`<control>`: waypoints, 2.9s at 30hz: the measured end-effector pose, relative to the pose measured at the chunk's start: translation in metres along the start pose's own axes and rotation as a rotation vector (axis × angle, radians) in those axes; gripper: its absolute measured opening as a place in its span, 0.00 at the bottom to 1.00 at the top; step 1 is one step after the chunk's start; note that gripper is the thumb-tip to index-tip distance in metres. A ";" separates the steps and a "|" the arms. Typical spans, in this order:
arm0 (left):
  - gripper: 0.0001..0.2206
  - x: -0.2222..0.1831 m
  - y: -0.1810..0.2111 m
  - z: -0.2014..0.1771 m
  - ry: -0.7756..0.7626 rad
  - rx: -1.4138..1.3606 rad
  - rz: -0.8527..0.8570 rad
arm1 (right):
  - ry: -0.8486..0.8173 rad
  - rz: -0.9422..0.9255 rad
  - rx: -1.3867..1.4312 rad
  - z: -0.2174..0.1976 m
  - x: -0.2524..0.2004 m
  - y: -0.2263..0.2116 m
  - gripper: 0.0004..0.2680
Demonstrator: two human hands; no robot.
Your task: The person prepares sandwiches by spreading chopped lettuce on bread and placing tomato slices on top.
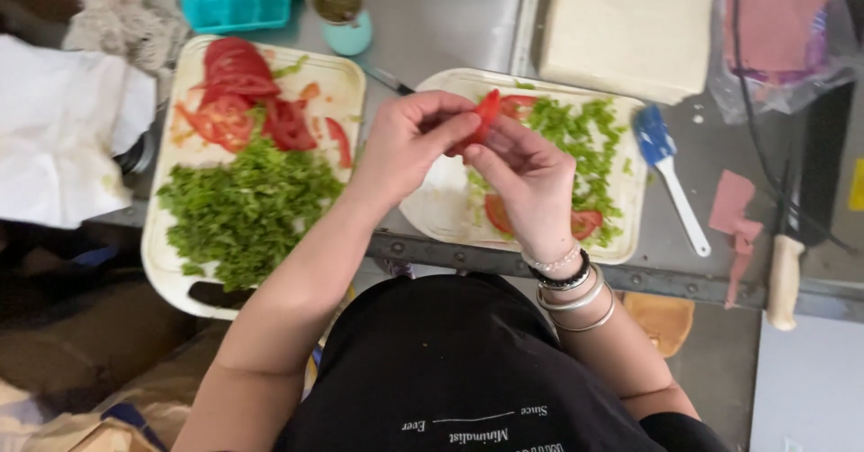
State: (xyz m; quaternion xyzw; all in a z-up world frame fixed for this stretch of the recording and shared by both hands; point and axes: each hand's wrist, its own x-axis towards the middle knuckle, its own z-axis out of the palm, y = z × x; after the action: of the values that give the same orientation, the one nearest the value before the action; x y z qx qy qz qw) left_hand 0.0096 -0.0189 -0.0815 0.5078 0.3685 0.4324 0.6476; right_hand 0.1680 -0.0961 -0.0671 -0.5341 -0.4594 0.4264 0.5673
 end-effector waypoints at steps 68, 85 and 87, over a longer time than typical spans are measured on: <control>0.10 0.129 -0.189 0.143 0.017 1.077 -0.135 | -0.014 -0.377 -0.930 -0.241 0.070 0.135 0.06; 0.04 -0.029 -0.091 -0.094 0.476 1.303 -0.004 | -0.295 -0.559 -1.273 -0.195 0.097 0.168 0.04; 0.04 -0.056 -0.075 -0.162 0.572 1.360 -0.049 | -0.260 -0.559 -1.220 -0.186 0.096 0.141 0.06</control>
State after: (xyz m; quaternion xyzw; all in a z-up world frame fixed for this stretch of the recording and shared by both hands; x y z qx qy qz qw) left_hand -0.1452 -0.0248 -0.1867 0.6563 0.7208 0.2092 0.0778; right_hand 0.3710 -0.0333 -0.2031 -0.5642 -0.8025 -0.0108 0.1936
